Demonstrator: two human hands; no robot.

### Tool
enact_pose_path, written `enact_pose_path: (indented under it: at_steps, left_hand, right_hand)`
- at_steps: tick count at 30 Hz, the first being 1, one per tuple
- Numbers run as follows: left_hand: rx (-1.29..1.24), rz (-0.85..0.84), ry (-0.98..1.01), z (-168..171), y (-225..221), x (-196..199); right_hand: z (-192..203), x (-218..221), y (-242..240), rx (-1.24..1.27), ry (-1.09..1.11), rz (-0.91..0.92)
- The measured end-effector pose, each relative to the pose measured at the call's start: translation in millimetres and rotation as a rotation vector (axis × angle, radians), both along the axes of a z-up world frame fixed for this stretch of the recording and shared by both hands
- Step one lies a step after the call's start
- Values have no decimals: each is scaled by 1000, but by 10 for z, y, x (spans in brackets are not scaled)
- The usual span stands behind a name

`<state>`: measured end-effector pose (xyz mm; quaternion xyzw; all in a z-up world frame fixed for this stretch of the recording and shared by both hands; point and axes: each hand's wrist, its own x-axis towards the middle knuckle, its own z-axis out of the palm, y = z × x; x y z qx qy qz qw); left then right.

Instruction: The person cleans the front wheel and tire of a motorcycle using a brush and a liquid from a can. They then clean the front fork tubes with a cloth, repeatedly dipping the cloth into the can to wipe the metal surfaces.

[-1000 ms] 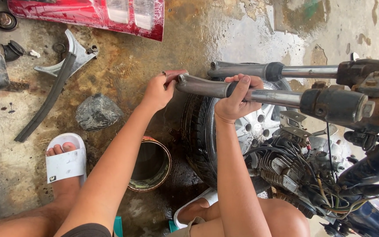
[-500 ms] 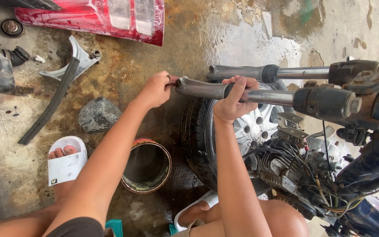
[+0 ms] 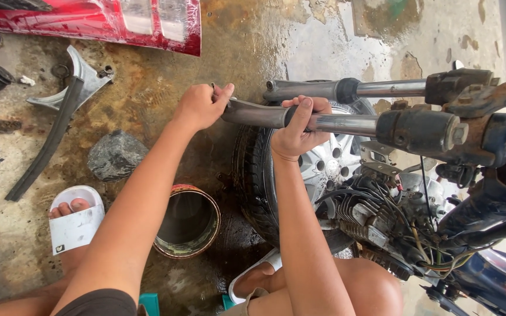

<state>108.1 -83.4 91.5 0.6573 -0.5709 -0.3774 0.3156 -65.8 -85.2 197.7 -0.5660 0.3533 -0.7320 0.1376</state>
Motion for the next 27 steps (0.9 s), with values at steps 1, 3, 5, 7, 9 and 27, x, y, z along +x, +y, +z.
enact_pose_path:
  at_steps: [1, 3, 5, 7, 9, 27]
  left_hand:
    - [0, -1, 3, -23, -17, -29]
    - [-146, -38, -164, -52, -86, -72]
    - [-131, -87, -195, -124, -228, -69]
    - [-108, -137, -233, -138, -298, -32]
    - [-104, -215, -203, -77, -311, -11]
    - [-139, -90, -96, -478, -426, -160]
  right_hand:
    - [-6, -15, 14, 0, 3, -1]
    - [2, -28, 8, 10, 9, -5]
    - [11, -44, 0, 1, 18, -2]
    - [18, -21, 3, 0, 19, 2]
    - [48, 0, 21, 9, -3, 7]
    - [84, 24, 48, 38, 9, -49]
